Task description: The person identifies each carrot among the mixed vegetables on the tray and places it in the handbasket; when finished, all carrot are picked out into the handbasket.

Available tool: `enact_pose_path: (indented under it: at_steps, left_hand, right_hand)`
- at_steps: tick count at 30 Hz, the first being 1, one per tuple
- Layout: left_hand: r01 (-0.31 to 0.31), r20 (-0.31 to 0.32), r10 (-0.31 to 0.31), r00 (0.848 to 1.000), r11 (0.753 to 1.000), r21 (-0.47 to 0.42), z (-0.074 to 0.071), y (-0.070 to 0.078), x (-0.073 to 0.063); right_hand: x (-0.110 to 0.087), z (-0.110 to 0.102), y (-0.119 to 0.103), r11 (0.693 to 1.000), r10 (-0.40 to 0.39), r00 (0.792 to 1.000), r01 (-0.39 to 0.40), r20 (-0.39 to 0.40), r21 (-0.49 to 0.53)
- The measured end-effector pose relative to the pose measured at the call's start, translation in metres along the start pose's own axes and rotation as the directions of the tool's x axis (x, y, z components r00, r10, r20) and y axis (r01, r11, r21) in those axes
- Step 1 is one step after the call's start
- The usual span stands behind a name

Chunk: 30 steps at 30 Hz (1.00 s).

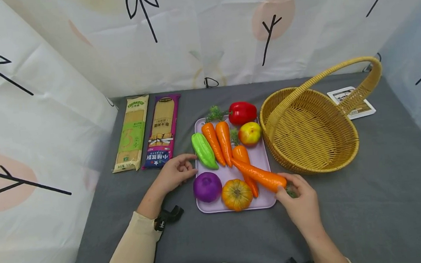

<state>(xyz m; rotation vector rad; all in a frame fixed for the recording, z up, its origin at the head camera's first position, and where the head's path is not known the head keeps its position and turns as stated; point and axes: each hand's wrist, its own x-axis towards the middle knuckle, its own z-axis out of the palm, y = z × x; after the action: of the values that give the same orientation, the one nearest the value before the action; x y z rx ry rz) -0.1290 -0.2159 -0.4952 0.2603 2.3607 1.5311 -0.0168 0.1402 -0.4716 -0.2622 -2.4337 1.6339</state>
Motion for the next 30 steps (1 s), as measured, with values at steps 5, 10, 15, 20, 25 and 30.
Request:
enact_pose_path:
  at_steps: [5,10,15,20,25,30]
  left_hand:
    - [0.023,0.007,-0.023,1.0,1.0,0.008,-0.001,0.001,0.001]
    - [0.024,0.013,-0.024,1.0,1.0,0.014,-0.001,0.019,-0.004]
    - [0.011,0.012,-0.011,1.0,1.0,0.0,-0.002,0.024,-0.007]
    - [0.017,0.002,-0.017,1.0,1.0,-0.006,0.0,0.0,0.001]
    - [0.009,0.004,-0.008,1.0,1.0,-0.018,0.0,0.001,0.0]
    - [0.006,0.005,-0.005,1.0,1.0,-0.011,-0.001,0.0,-0.001]
  right_hand:
    - [-0.002,-0.008,-0.008,0.988,-0.028,0.999,0.023,0.031,0.15]
    - [-0.004,-0.02,-0.02,0.958,-0.151,0.988,0.149,-0.009,0.245]
    - [-0.003,-0.033,-0.028,0.91,-0.256,0.966,0.254,-0.036,0.328]
    - [0.002,-0.043,-0.028,0.79,-0.35,0.931,0.353,-0.103,0.502]
    - [0.003,-0.054,-0.032,0.732,-0.309,0.934,0.353,-0.178,0.583]
    - [0.005,-0.064,-0.039,0.653,-0.265,0.924,0.382,-0.275,0.654]
